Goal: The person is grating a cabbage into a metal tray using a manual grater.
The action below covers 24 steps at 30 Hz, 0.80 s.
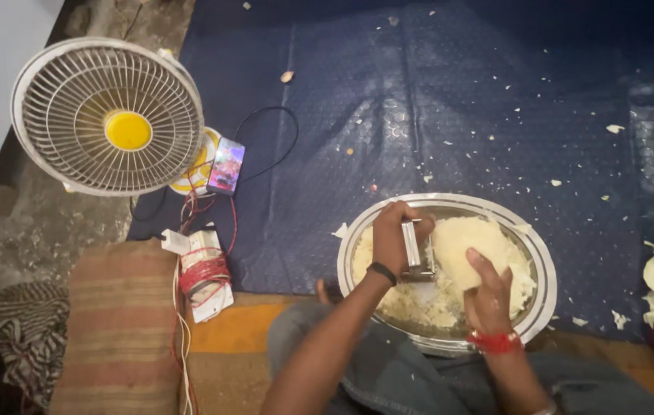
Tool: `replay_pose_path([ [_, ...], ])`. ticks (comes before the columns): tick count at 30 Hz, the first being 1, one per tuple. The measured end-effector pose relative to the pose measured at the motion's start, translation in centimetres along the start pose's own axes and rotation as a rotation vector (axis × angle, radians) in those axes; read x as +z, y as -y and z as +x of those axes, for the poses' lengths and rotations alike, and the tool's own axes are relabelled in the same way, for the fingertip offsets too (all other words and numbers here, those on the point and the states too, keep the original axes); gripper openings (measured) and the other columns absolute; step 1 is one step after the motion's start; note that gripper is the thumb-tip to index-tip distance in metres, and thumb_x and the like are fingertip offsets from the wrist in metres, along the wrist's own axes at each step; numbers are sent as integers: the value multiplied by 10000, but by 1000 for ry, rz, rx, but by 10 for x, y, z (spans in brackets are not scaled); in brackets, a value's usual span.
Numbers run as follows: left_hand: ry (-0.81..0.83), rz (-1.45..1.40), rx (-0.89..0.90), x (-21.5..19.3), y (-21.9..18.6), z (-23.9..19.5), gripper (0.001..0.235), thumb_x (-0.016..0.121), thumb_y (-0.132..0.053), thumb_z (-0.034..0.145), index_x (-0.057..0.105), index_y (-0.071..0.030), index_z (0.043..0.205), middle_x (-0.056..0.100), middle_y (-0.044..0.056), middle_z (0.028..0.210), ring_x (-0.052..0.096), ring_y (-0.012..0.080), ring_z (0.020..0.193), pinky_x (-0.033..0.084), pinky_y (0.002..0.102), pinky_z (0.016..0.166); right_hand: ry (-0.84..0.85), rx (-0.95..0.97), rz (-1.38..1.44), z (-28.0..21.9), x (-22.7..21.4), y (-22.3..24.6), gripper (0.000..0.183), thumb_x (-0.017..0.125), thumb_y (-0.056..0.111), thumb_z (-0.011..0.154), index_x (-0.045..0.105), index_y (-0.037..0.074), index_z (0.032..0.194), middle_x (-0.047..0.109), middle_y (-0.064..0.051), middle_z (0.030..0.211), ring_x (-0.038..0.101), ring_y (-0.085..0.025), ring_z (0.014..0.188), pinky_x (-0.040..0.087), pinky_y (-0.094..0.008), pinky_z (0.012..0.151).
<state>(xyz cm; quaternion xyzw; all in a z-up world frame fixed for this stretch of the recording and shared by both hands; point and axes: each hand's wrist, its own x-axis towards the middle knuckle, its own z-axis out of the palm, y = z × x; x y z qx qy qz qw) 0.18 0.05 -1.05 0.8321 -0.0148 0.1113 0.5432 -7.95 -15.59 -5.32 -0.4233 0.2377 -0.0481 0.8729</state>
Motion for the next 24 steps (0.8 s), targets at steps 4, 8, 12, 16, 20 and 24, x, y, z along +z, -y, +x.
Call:
replay_pose_path([
  [4,7,14,-20,1,6,-9,255,783,-204,775,582,-52,813,600,96,786,610,236,730,487,357,681,-39,-344,-608,4,-7,-19,408,673,-3,891,644,-7,1297,683,-102,1174,670,-175,997,535,-280,835],
  [8,-18,-13,45,2,5,-4,241,777,-192,771,585,-53,818,611,102,796,618,235,746,498,357,695,-42,-48,-27,0,10,2,375,706,45,905,634,-7,1269,699,-83,1165,678,-171,1026,545,-284,875],
  [12,-26,25,5,2,8,0,259,782,-185,758,570,-41,797,590,119,769,602,256,708,495,371,668,51,-78,-1,-16,14,9,404,706,70,891,627,2,1281,705,-63,1136,677,-162,992,535,-296,830],
  [16,-8,53,19,-1,-1,4,278,796,-196,779,562,-47,780,590,116,764,600,274,723,485,384,682,-167,-42,-209,15,23,-5,364,752,87,922,666,-57,1246,716,-80,1144,680,-155,999,534,-279,865],
  [20,-28,71,52,5,2,1,280,801,-191,743,562,-47,772,591,122,749,600,288,715,482,391,679,5,1,-41,-6,12,17,421,732,92,865,633,1,1264,714,-65,1121,691,-153,968,534,-294,812],
  [24,-6,-8,56,2,14,-5,252,779,-209,764,590,-55,825,622,115,805,636,268,771,503,378,717,-2,-20,-148,-15,9,8,402,749,79,891,648,-32,1263,712,-85,1120,671,-171,956,523,-303,814],
])
